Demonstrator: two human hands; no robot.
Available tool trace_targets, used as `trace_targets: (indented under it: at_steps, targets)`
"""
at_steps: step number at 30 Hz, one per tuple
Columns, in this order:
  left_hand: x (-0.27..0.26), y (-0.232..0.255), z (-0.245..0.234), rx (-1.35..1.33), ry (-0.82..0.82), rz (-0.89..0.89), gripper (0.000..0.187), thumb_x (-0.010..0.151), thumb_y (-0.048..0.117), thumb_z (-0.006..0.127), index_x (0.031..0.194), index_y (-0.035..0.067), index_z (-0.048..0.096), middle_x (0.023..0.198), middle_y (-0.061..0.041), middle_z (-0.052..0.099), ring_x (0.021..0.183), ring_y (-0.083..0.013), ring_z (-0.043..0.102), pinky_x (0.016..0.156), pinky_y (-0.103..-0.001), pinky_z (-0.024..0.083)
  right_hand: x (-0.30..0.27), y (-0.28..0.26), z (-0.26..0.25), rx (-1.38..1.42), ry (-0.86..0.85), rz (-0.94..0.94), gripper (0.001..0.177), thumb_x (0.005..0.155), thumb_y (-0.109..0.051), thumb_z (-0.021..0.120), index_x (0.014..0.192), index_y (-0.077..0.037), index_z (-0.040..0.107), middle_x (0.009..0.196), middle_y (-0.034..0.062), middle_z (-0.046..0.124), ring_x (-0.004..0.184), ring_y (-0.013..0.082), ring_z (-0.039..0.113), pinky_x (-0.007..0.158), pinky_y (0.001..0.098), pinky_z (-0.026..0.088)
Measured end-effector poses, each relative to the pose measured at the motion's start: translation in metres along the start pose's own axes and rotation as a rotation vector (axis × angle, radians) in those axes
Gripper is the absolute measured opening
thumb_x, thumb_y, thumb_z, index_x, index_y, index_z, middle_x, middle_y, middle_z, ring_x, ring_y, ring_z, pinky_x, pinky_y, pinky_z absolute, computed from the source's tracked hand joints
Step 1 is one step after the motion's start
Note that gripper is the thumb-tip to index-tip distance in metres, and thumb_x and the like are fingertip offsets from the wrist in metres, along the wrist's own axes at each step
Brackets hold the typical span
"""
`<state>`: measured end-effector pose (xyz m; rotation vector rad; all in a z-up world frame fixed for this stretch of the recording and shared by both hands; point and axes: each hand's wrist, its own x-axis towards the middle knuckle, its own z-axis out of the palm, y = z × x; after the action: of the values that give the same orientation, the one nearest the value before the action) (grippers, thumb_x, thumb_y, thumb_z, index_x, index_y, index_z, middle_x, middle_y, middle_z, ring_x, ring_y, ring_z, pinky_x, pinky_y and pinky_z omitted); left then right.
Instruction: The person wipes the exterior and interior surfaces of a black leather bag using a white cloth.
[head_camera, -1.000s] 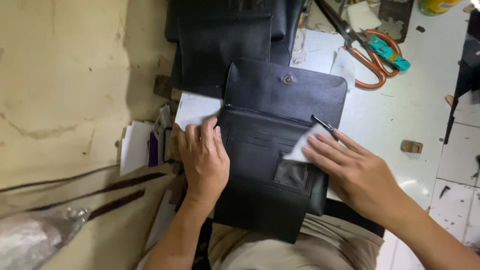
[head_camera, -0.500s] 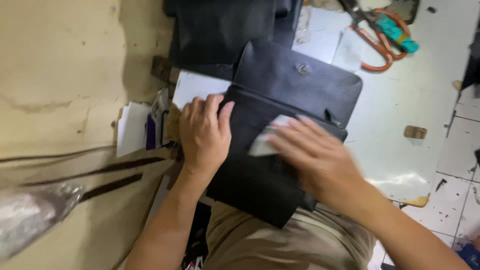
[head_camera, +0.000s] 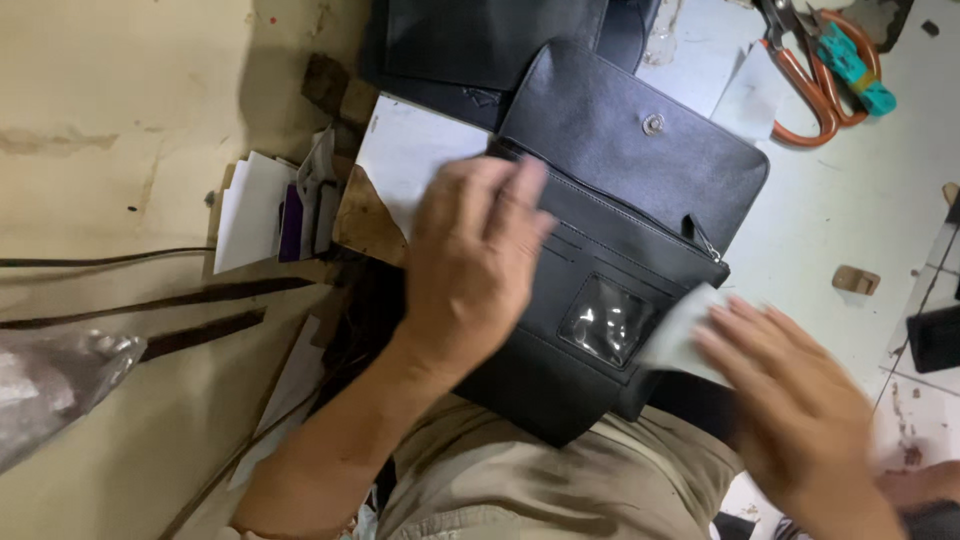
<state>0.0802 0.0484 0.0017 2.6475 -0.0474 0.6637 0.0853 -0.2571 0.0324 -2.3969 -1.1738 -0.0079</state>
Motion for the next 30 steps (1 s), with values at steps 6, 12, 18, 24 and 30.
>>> trace_targets:
  at_steps: [6, 12, 18, 24, 30]
  targets:
    - [-0.009, 0.005, 0.024, -0.119, -0.158, 0.039, 0.038, 0.102, 0.02, 0.07, 0.137, 0.007, 0.064, 0.145, -0.017, 0.059, 0.142, -0.0346, 0.05, 0.121, -0.048, 0.04, 0.004, -0.008, 0.022, 0.275, -0.282, -0.201, 0.043, 0.105, -0.023, 0.037, 0.135, -0.008, 0.063, 0.147, 0.0096, 0.06, 0.14, 0.0255, 0.056, 0.124, 0.0482, 0.036]
    - [-0.004, 0.015, 0.003, -0.241, -0.359, 0.173, 0.044, 0.092, 0.029, 0.079, 0.134, 0.017, 0.07, 0.158, -0.014, 0.043, 0.15, -0.0537, 0.025, 0.12, -0.079, 0.019, 0.014, -0.012, -0.035, 0.16, -0.134, 0.237, 0.034, 0.1, 0.0, 0.044, 0.121, -0.004, 0.07, 0.137, 0.0155, 0.067, 0.127, 0.0269, 0.067, 0.113, 0.0373, 0.048]
    - [-0.003, 0.011, 0.009, -0.274, -0.333, 0.133, 0.035, 0.092, 0.018, 0.077, 0.127, 0.017, 0.073, 0.154, -0.014, 0.049, 0.15, -0.0471, 0.03, 0.121, -0.074, 0.022, -0.004, -0.021, 0.051, 0.164, -0.114, -0.09, 0.043, 0.109, -0.014, 0.033, 0.147, -0.003, 0.051, 0.156, 0.0126, 0.049, 0.146, 0.0236, 0.048, 0.128, 0.0469, 0.033]
    - [-0.003, 0.009, 0.016, -0.297, -0.361, 0.139, 0.028, 0.099, 0.018, 0.067, 0.127, 0.018, 0.074, 0.154, -0.013, 0.05, 0.15, -0.05, 0.029, 0.119, -0.076, 0.02, -0.018, -0.012, -0.022, 0.728, -0.311, 0.25, 0.082, 0.091, -0.071, 0.048, 0.132, -0.003, 0.068, 0.148, 0.0148, 0.065, 0.143, 0.0301, 0.058, 0.12, 0.0457, 0.037]
    - [-0.007, 0.009, 0.018, -0.241, -0.37, 0.138, 0.032, 0.097, 0.02, 0.069, 0.129, 0.02, 0.073, 0.156, -0.01, 0.048, 0.15, -0.0496, 0.028, 0.119, -0.075, 0.02, -0.013, -0.027, 0.044, 0.14, -0.054, -0.099, 0.06, 0.105, -0.045, 0.035, 0.141, -0.002, 0.057, 0.147, 0.0179, 0.057, 0.139, 0.0318, 0.057, 0.121, 0.0444, 0.042]
